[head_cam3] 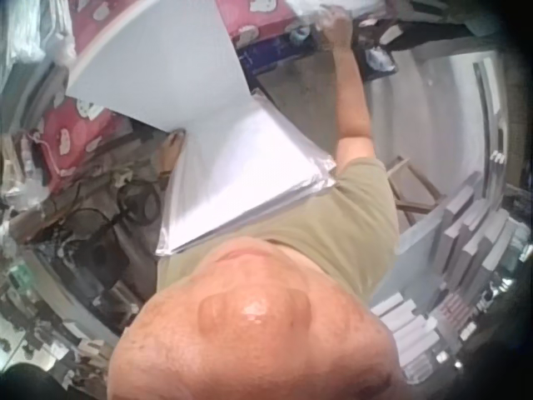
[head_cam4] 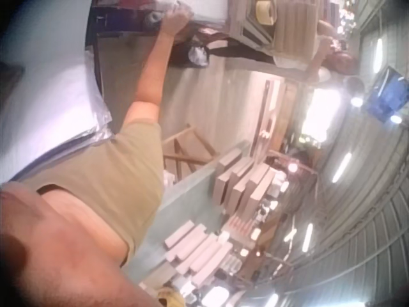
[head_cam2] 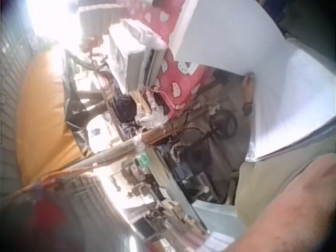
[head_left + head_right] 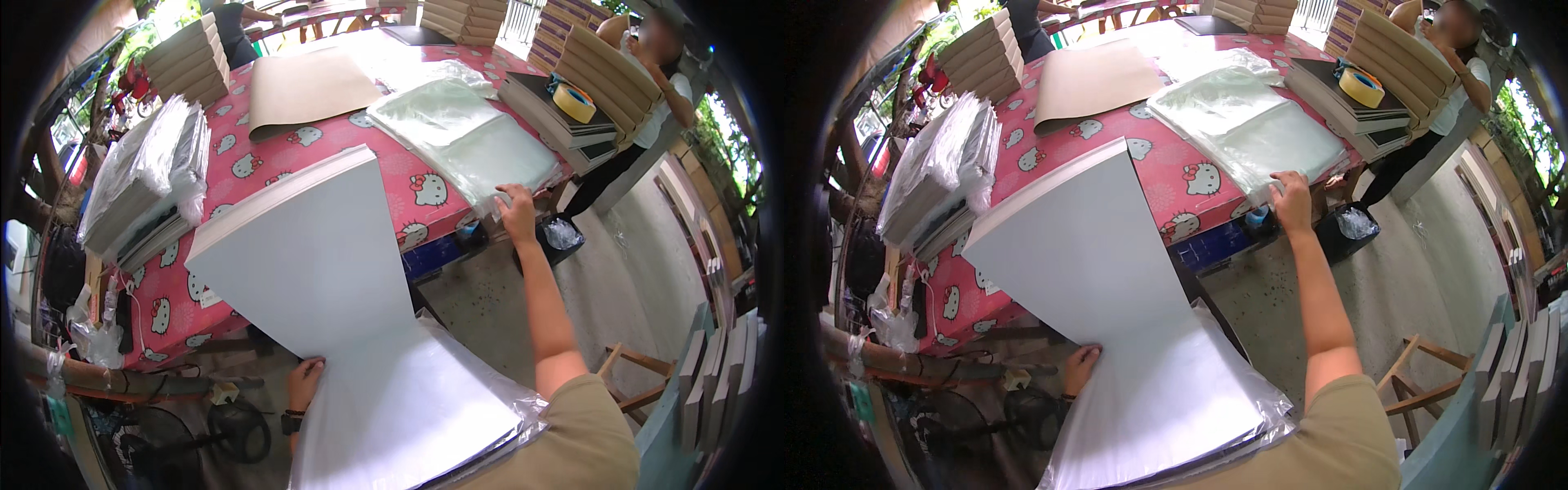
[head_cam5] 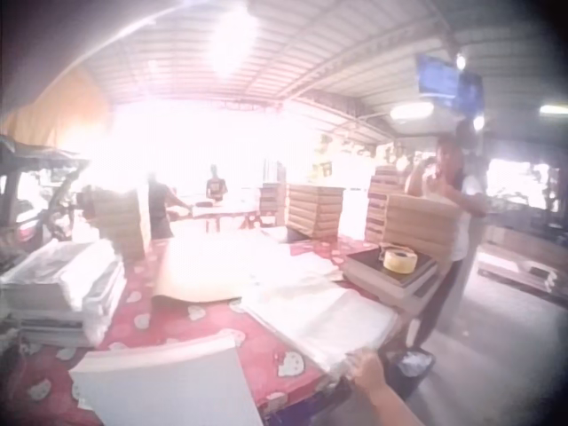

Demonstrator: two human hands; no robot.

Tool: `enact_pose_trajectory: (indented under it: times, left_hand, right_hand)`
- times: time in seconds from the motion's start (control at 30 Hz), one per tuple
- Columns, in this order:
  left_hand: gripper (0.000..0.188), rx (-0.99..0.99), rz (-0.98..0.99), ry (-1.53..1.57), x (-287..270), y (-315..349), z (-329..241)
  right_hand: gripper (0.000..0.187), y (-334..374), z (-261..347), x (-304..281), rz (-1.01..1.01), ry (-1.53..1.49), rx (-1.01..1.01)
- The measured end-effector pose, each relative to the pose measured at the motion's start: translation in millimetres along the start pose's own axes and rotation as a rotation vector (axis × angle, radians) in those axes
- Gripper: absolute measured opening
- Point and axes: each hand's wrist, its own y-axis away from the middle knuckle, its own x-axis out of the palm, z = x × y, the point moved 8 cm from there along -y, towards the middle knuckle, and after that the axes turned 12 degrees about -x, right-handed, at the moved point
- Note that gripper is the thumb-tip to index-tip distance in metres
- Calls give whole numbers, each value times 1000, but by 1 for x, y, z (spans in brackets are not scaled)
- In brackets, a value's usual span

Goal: The person places stacks of white paper into plastic sleeves by hand, sliding the paper into the opening of each bag on a table.

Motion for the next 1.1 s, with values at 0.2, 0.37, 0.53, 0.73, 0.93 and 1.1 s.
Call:
enact_pose_trajectory:
  times: [0.2,0.37,0.53,0.73,0.93,1.1]
  left_hand:
    - [22,32,-21,19,0,-4,7]
    - [22,37,-13,-11,2,-6,5]
    - [23,49,-13,67,2,-10,18]
    - [22,7,-7,79,2,-11,22]
    - [22,26,-15,18,0,-5,9]
    - [22,51,-11,48,0,-6,12]
  right_hand:
    - [14,-14,-48,39,244,-102,94]
    - [16,-22,-98,39,289,-309,396]
    - [14,-23,-120,56,282,-451,476]
    - [15,-6,-128,69,320,-728,845]
    - [21,-31,-84,56,374,-260,363]
    - [26,-40,-47,63,487,-58,166]
